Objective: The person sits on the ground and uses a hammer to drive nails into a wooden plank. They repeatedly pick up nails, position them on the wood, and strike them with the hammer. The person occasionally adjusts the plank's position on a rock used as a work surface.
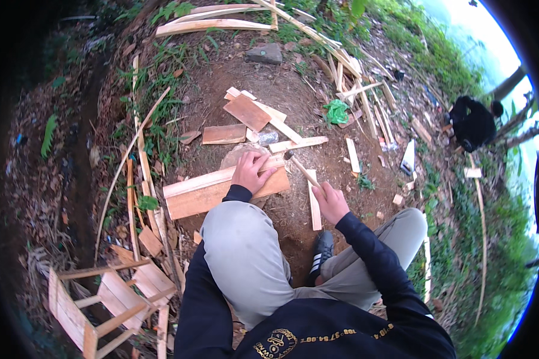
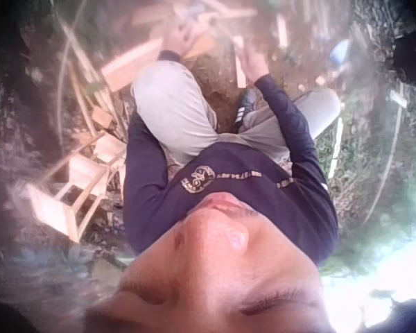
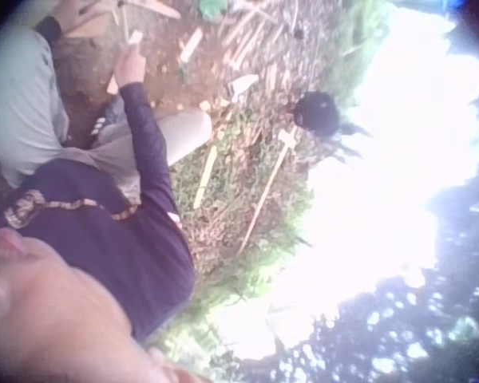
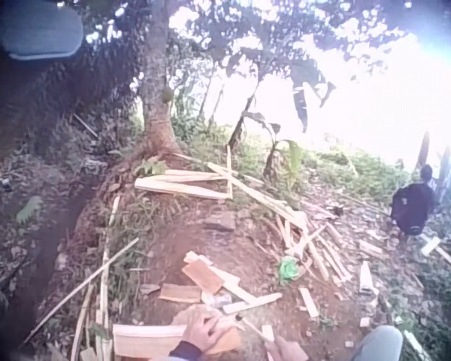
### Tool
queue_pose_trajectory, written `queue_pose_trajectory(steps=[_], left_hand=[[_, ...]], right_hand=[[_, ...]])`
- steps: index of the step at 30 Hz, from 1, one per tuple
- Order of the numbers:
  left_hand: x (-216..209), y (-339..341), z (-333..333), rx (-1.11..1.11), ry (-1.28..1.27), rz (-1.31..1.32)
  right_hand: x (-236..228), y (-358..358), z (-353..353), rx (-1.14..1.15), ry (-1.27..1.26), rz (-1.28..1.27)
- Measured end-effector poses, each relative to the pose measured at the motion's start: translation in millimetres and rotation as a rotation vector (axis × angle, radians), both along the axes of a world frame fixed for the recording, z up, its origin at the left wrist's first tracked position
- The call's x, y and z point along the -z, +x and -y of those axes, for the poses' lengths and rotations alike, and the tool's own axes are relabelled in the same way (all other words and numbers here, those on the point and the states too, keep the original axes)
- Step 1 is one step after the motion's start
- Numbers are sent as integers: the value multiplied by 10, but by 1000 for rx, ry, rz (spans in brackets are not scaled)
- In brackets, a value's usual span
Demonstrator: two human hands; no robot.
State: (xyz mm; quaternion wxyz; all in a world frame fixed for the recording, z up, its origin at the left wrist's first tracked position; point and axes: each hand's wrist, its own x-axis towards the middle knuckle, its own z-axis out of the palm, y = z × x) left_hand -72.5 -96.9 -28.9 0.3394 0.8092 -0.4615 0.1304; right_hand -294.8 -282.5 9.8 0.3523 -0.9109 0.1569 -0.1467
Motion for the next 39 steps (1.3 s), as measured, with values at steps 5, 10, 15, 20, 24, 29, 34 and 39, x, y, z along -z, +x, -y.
queue_pose_trajectory(steps=[5,10,15,20,24,29,34,39], left_hand=[[23,55,-43,17,-90,-53],[-51,17,14,7,-126,-72],[77,72,-45,-31,-143,-72],[7,21,87,-160,-27,-27],[57,28,53,-240,58,13],[44,42,107,-273,100,41],[105,52,119,-274,100,30],[78,68,72,-278,57,48]], right_hand=[[-102,168,-58,-12,-75,-117],[-233,306,74,-56,-214,-178],[-620,393,-142,-44,-88,-33],[-415,364,5,-119,-230,-124],[-597,378,-77,-84,-227,-113],[-605,355,-73,-78,-217,-17],[-410,398,96,-126,-344,-137],[-949,564,-122,-66,-239,42]])
